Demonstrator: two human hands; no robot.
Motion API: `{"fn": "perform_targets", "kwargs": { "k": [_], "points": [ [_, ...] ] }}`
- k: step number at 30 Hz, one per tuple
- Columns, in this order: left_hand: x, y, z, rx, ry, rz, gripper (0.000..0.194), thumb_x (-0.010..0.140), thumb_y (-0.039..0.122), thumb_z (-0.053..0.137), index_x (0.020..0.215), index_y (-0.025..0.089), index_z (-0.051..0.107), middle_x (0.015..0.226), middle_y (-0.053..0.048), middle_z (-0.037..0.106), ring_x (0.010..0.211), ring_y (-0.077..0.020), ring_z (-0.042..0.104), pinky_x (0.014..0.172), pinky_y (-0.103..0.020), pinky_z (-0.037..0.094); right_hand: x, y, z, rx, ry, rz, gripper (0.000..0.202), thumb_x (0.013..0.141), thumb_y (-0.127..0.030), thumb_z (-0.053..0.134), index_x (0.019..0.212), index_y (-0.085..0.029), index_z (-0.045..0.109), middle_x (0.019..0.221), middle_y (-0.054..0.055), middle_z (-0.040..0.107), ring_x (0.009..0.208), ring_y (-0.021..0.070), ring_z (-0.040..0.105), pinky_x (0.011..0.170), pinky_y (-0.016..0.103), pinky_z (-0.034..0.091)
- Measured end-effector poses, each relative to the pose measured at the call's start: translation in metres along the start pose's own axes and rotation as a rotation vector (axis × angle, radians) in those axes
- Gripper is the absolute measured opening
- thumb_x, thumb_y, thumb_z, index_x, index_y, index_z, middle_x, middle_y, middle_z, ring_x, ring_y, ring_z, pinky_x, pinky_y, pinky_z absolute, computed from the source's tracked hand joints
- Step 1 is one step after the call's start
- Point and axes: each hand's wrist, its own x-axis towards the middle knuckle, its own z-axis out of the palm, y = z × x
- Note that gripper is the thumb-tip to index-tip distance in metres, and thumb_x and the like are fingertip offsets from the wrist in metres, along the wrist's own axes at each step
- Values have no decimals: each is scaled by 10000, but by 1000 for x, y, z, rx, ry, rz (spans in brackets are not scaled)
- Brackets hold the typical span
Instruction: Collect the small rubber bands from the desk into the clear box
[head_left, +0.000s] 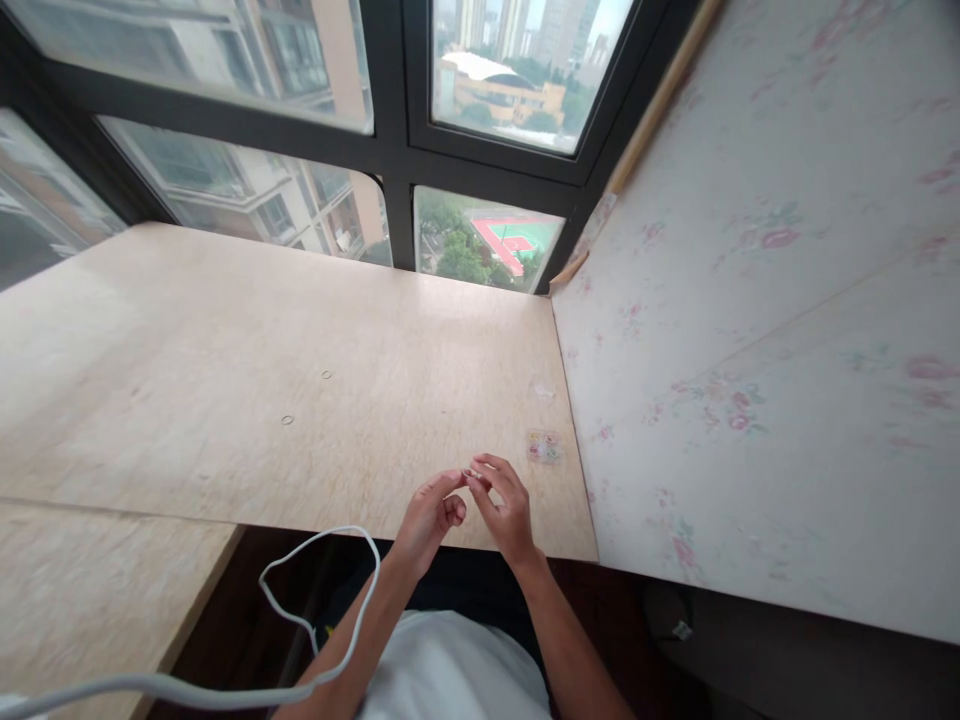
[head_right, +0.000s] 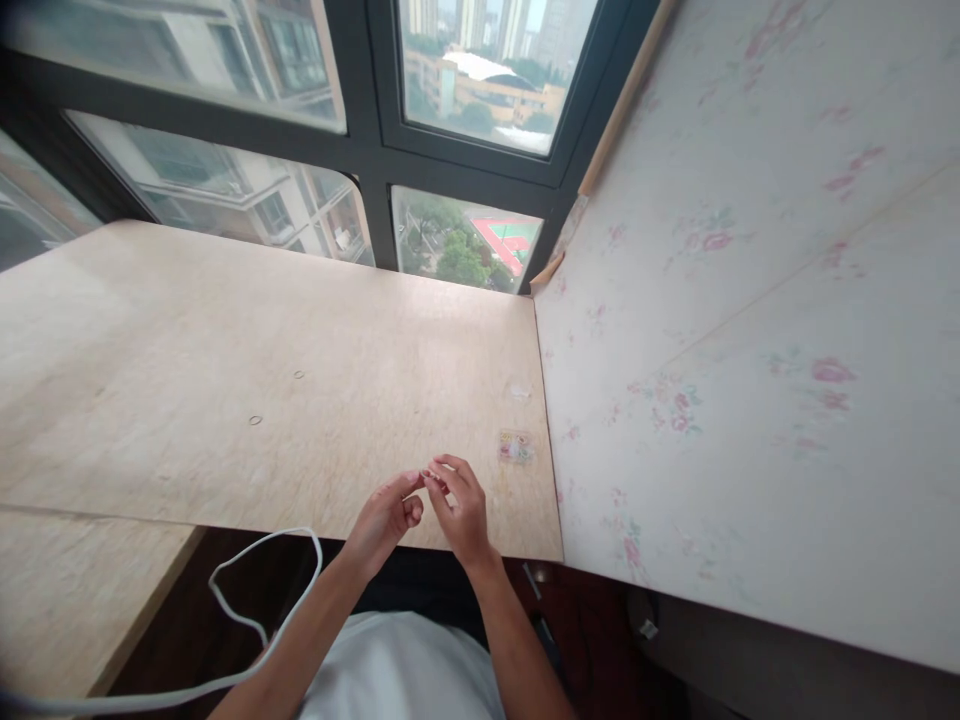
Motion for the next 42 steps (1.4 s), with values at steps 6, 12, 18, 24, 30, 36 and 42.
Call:
{"fn": "perform_targets", "kwargs": {
  "k": [6,12,18,24,30,36,42],
  "points": [
    [6,4,-6,73,8,12,313,751,416,700,908,145,710,991,-126,695,529,-78,535,489,-215,407,1,12,-10,-33,62,17,204,907,-212,567,1086,-228,663,1118,111,618,1025,218,609,716,326,579],
    [14,-2,-40,226,163,27,341,693,430,734,878,145,702,902,-91,697,556,-81,550,490,-186,410,2,43,-36,-118,191,117,204,906,-298,562,1051,-202,668,1109,117,605,942,204,611,679,311,555],
    [14,-7,-78,420,328,234,396,672,488,711,860,141,684,797,-46,670,536,-103,539,449,-207,443,-3,85,-70,-307,365,260,282,883,-375,547,1038,-174,671,1124,130,587,764,167,587,626,309,517],
    [14,-5,-77,513,257,220,409,660,506,699,844,141,682,747,-40,661,490,-114,547,388,-218,442,-7,110,-69,-531,371,354,366,864,-372,490,1080,-132,661,1218,184,555,1026,256,563,735,370,517],
    [14,0,-78,491,188,184,365,677,473,696,822,139,686,714,-38,657,499,-116,560,406,-216,453,-19,86,-40,-512,252,232,327,901,-306,437,1097,-165,658,1222,162,569,1085,243,570,743,350,533],
    [18,26,-103,462,303,277,333,720,434,652,846,128,683,776,-62,679,541,-109,574,454,-204,448,-49,83,-8,-453,49,129,293,908,-347,462,981,-185,696,1088,126,649,1003,235,621,772,345,529],
    [27,99,-167,881,740,466,364,812,364,488,998,116,678,873,-94,698,620,-150,620,546,-257,492,-51,93,-6,-468,22,181,354,899,-437,440,892,-188,692,962,100,703,865,230,655,745,319,500]
  ]
}}
